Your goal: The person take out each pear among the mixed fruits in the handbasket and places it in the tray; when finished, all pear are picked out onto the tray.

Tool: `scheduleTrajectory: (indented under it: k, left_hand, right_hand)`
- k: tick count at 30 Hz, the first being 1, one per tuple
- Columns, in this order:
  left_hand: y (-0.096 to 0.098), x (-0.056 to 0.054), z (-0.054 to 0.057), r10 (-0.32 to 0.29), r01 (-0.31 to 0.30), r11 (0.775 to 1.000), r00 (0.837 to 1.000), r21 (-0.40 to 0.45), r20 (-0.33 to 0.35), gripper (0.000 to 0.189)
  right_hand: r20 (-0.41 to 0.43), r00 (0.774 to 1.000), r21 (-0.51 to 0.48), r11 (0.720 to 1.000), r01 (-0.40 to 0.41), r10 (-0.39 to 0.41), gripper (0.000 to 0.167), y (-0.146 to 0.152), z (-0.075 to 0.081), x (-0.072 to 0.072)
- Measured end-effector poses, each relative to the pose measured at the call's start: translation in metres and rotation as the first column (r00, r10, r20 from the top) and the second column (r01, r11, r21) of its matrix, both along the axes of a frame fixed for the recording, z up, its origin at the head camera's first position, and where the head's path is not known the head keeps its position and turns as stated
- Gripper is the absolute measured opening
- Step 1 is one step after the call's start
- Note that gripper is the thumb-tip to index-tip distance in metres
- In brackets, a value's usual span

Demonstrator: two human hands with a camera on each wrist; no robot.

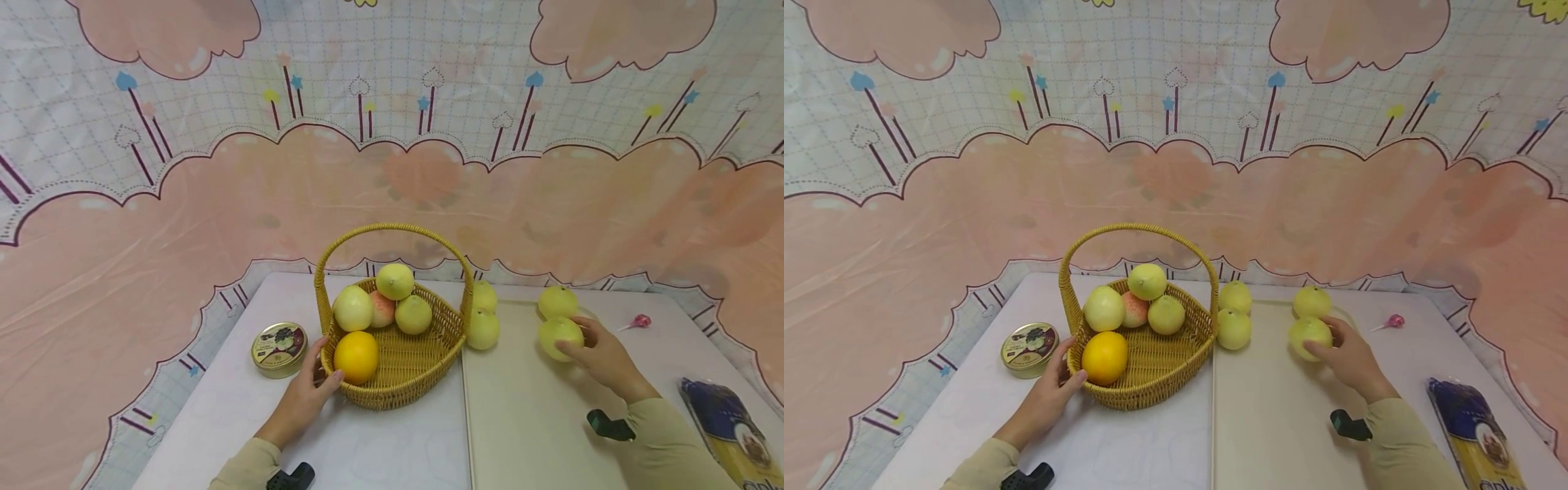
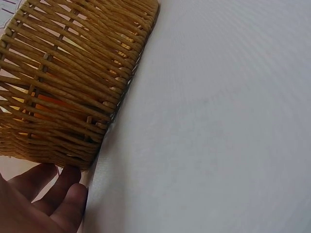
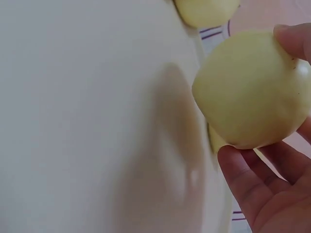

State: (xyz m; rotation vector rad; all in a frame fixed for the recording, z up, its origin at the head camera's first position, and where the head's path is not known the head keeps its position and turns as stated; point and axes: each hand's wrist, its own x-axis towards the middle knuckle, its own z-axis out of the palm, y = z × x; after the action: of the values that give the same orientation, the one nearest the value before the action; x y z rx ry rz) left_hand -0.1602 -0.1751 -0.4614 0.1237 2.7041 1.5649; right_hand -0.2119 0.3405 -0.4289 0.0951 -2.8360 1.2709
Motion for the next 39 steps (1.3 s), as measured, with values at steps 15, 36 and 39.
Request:
scheduleTrajectory:
  k: [15,36,39]
  left_hand:
    - [-0.001,0.001,0.000,0.006,-0.006,1.000,1.000,-0.003,-0.002,0.071]
    - [0.001,0.000,0.000,0.004,-0.004,1.000,1.000,0.005,-0.001,0.071]
    - [0.001,0.000,0.000,0.004,-0.004,1.000,1.000,0.004,-0.001,0.071]
  right_hand:
    - [0.079,0.994,-0.010,0.997,0.082,-0.081,0.085,0.009,-0.008,-0.003]
    - [0.090,0.990,-0.051,0.992,0.111,-0.107,0.091,0.016,-0.010,-0.003]
    - [0.075,0.992,-0.047,0.993,0.110,-0.107,0.090,0.015,-0.010,-0.002]
